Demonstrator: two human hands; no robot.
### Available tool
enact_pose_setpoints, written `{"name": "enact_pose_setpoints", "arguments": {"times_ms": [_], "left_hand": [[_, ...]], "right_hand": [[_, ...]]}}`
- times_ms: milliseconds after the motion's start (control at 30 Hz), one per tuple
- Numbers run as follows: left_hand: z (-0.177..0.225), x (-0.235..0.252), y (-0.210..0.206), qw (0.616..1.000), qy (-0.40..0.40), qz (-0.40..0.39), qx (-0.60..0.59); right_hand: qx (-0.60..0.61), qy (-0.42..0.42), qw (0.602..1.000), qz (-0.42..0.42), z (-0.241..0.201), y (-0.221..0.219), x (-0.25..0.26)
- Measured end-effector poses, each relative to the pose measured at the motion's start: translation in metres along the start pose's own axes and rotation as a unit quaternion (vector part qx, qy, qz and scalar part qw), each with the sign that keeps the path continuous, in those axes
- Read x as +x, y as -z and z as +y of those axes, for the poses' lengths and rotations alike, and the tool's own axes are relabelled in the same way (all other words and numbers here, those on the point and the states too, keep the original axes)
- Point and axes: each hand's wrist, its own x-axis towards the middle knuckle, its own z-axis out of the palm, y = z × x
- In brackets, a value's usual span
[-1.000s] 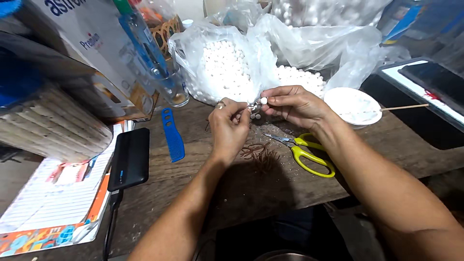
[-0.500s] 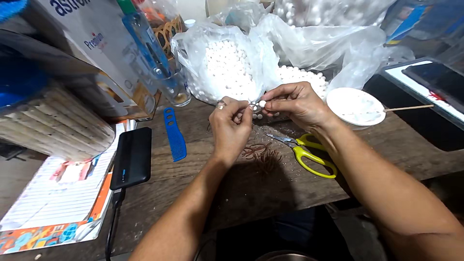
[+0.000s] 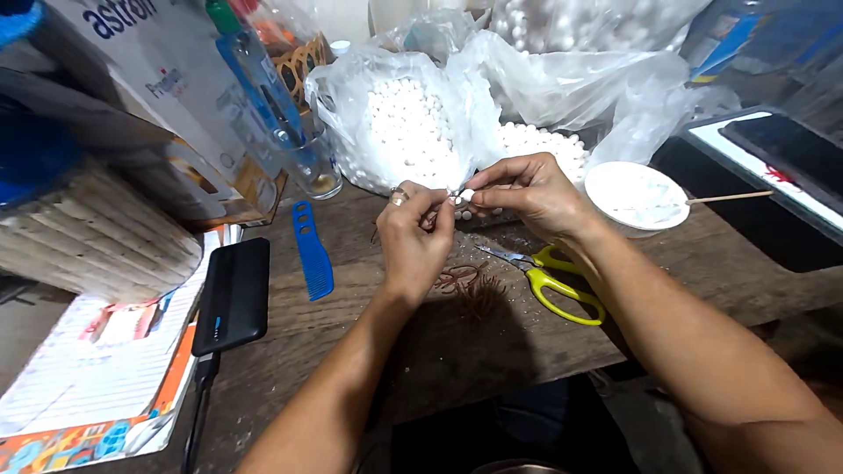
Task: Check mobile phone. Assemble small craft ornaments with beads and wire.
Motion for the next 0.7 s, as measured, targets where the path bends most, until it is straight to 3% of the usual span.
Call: {"name": "enact_pose_setpoints", "arguments": {"times_ms": [267,467,700], "left_hand": [[-0.02,-0.006,0.002,0.999,-0.047,-0.019,-0.005],[-0.019,-0.005,0.002,0.998,0.024,-0.012,-0.057],[-0.011,-0.002,0.005,0.993,0.076,-0.009,-0.09]], "right_hand": [[0.003,0.028,0.999,0.016,0.002,-0.009,0.0],[0.017,-0.052,0.998,-0.008,-0.01,-0.012,-0.001],[-0.03,0.008,1.0,0.003,-0.007,-0.016,0.0]]}}
